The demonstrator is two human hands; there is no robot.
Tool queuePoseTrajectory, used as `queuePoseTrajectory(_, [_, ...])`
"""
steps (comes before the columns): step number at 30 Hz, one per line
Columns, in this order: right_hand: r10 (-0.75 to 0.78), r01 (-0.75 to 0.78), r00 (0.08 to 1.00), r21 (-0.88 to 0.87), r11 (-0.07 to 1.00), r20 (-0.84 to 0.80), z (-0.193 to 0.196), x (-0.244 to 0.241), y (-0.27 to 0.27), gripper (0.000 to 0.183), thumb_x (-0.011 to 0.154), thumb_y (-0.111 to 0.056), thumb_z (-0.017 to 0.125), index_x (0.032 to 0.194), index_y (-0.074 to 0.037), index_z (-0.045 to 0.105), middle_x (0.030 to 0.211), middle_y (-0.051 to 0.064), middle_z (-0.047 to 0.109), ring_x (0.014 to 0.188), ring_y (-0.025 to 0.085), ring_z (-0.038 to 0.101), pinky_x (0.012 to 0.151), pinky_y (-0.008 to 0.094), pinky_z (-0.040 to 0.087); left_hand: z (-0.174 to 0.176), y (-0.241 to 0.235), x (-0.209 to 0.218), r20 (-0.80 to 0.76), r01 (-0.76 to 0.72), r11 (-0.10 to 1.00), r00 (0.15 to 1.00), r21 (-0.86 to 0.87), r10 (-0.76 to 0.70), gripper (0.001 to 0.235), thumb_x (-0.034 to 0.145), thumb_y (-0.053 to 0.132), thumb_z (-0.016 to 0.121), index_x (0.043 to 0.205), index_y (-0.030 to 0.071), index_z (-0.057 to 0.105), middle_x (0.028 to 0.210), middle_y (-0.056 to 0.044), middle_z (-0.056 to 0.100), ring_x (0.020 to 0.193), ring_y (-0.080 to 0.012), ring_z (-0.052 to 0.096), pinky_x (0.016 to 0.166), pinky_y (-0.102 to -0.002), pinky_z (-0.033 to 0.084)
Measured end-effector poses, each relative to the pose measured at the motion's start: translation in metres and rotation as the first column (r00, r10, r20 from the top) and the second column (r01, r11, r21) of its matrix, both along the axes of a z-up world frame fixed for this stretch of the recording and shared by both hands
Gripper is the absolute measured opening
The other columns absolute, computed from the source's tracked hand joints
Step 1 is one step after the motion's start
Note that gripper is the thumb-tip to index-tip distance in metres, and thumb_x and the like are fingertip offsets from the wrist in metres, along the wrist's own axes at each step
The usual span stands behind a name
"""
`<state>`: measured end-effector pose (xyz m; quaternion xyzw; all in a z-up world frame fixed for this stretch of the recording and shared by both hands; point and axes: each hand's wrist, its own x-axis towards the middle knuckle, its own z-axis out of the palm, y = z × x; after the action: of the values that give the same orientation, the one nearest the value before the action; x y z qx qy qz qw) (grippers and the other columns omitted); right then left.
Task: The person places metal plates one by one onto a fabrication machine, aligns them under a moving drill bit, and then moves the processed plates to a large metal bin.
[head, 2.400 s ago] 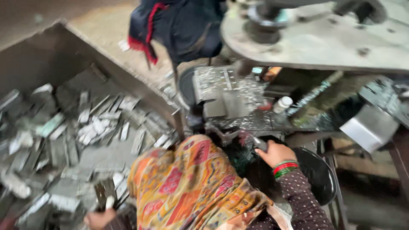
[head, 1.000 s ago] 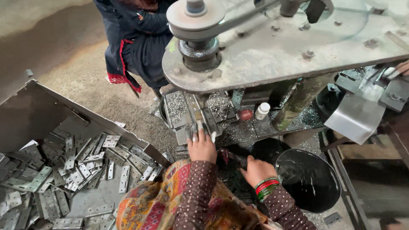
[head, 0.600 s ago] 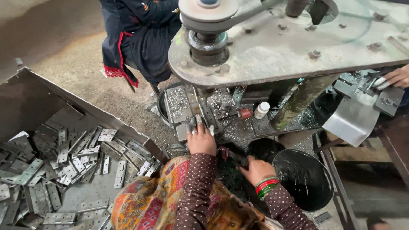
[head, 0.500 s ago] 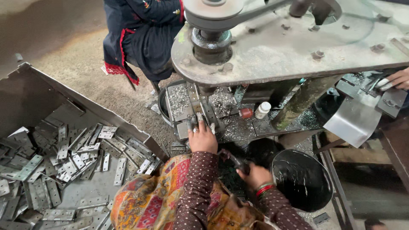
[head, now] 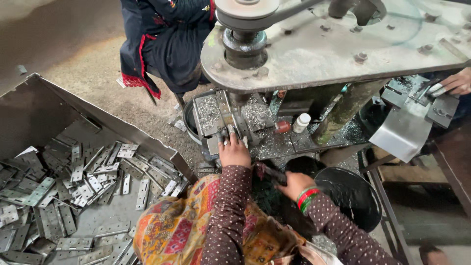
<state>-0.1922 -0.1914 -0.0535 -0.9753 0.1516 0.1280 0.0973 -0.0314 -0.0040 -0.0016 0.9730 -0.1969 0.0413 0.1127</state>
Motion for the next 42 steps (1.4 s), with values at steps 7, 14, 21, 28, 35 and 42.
queuePoseTrajectory(7, [-0.223,0.177,0.956,0.231,0.957,0.191,-0.085,-0.029,0.012,0.059,0.079,-0.059,0.069,0.118,-0.015,0.066,0.089,0.020,0.074,0.085,0.041,0.072,0.075,0.050,0.058,0.000,0.005,0.003,0.094,0.018,0.997,0.996,-0.074,-0.011,0.032,0.087,0.023,0.058,0.110,0.007,0.073,0.141,-0.014,0.055,0.104,-0.0319,0.069,0.109,-0.056,0.036])
queuePoseTrajectory(14, [-0.213,0.226,0.974,0.206,0.952,-0.083,-0.051,-0.018,-0.002,0.053,0.075,-0.064,0.074,0.107,-0.022,0.079,0.097,0.015,0.076,0.095,0.037,0.073,0.085,0.047,0.058,-0.008,0.008,0.001,0.077,0.025,0.995,0.997,-0.099,-0.018,0.026,0.090,0.023,0.057,0.101,0.007,0.074,0.136,-0.013,0.059,0.103,-0.0318,0.068,0.111,-0.054,0.038])
queuePoseTrajectory(21, [-0.213,0.226,0.971,0.122,0.966,-0.110,-0.072,-0.023,0.004,0.058,0.079,-0.069,0.073,0.103,-0.017,0.077,0.096,0.014,0.076,0.093,0.036,0.074,0.084,0.045,0.059,-0.014,0.006,0.003,0.187,0.026,0.993,0.982,-0.114,-0.005,0.030,0.087,0.025,0.057,0.103,0.006,0.074,0.133,-0.013,0.060,0.103,-0.0313,0.067,0.106,-0.055,0.039])
queuePoseTrajectory(28, [-0.205,0.191,0.978,0.279,0.941,0.022,-0.057,-0.021,0.004,0.054,0.078,-0.062,0.073,0.109,-0.018,0.074,0.097,0.015,0.077,0.092,0.037,0.073,0.080,0.046,0.058,-0.012,0.004,0.004,0.168,0.031,0.997,0.986,-0.072,-0.019,0.027,0.091,0.024,0.055,0.103,0.010,0.075,0.136,-0.013,0.059,0.114,-0.0305,0.064,0.109,-0.054,0.036])
queuePoseTrajectory(35, [-0.149,0.159,0.986,0.161,0.974,-0.070,-0.013,-0.013,0.007,0.058,0.081,-0.065,0.071,0.109,-0.014,0.071,0.091,0.019,0.074,0.087,0.037,0.073,0.077,0.047,0.058,0.000,-0.007,0.033,0.041,0.001,0.998,0.999,-0.060,0.001,0.031,0.090,0.021,0.053,0.107,0.008,0.075,0.140,-0.011,0.059,0.105,-0.0269,0.067,0.110,-0.049,0.035])
queuePoseTrajectory(42, [-0.233,0.184,0.959,0.272,0.945,0.161,-0.077,-0.035,0.015,0.056,0.081,-0.060,0.069,0.105,-0.009,0.069,0.084,0.021,0.074,0.081,0.041,0.073,0.072,0.049,0.059,-0.007,0.003,0.021,0.056,0.015,0.996,0.998,-0.088,-0.010,0.029,0.092,0.021,0.053,0.106,0.009,0.075,0.144,-0.011,0.057,0.102,-0.0280,0.068,0.111,-0.051,0.036])
